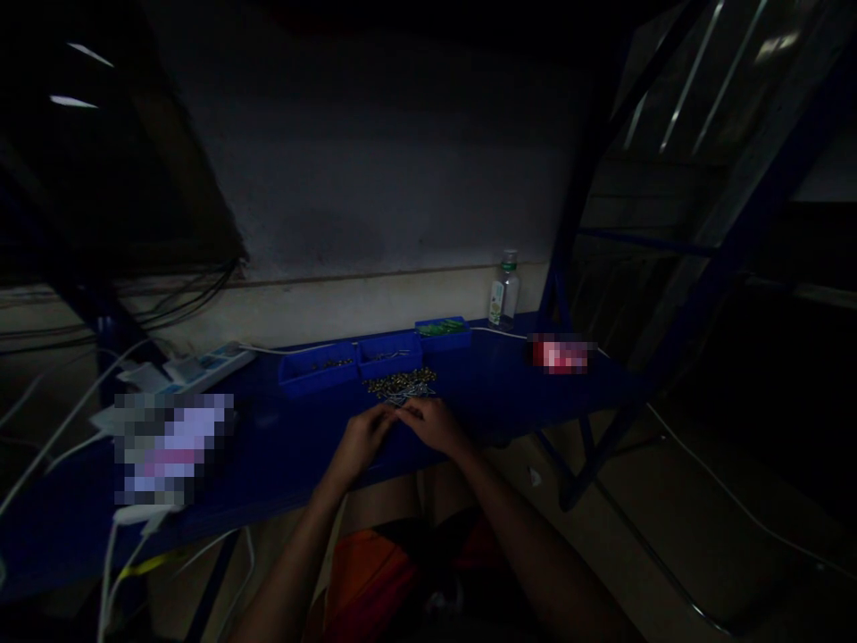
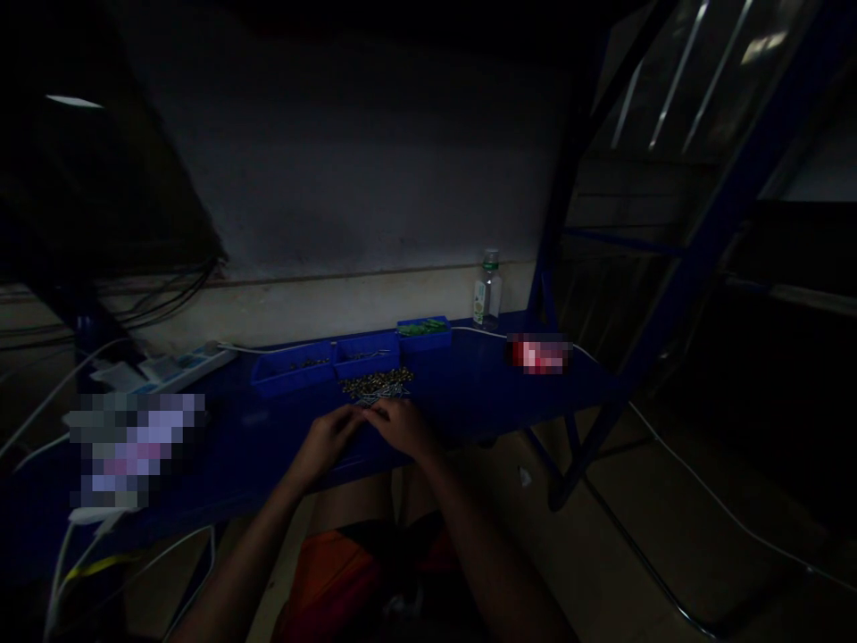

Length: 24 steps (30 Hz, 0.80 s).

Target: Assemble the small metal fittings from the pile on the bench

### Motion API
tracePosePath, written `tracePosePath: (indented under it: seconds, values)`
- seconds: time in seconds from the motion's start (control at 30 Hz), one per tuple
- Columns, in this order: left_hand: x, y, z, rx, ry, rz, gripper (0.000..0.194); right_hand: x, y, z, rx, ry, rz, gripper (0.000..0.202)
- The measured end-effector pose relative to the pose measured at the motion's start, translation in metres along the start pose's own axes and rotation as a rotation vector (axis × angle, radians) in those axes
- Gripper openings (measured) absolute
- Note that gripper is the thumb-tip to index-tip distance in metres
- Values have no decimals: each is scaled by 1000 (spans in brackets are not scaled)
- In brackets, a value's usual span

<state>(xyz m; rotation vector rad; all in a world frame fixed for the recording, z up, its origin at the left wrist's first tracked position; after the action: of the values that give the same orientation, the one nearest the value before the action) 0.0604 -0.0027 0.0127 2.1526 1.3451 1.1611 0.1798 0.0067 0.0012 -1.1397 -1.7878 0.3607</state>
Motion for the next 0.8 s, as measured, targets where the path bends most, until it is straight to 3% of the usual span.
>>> tracePosePath:
  seconds: [0.3, 0.8]
  values:
    - [2, -12, -11, -67, 64, -76, 29, 0, 1, 4, 115, -47, -5, 19]
    - [3, -10, -2, -36, -21, -48, 28, 0, 6, 5, 116, -33, 45, 12]
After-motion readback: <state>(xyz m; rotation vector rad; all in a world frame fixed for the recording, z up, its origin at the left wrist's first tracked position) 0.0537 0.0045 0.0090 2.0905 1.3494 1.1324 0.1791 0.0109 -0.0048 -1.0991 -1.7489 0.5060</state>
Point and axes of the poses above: each hand's wrist, its own x-axis towards the middle knuckle, its own z-axis out of the palm, y = z × x, the point moved 7 cm from there along x, towards the middle knuckle, and after that the axes turned 11 degrees about y, right-handed, at the moved point
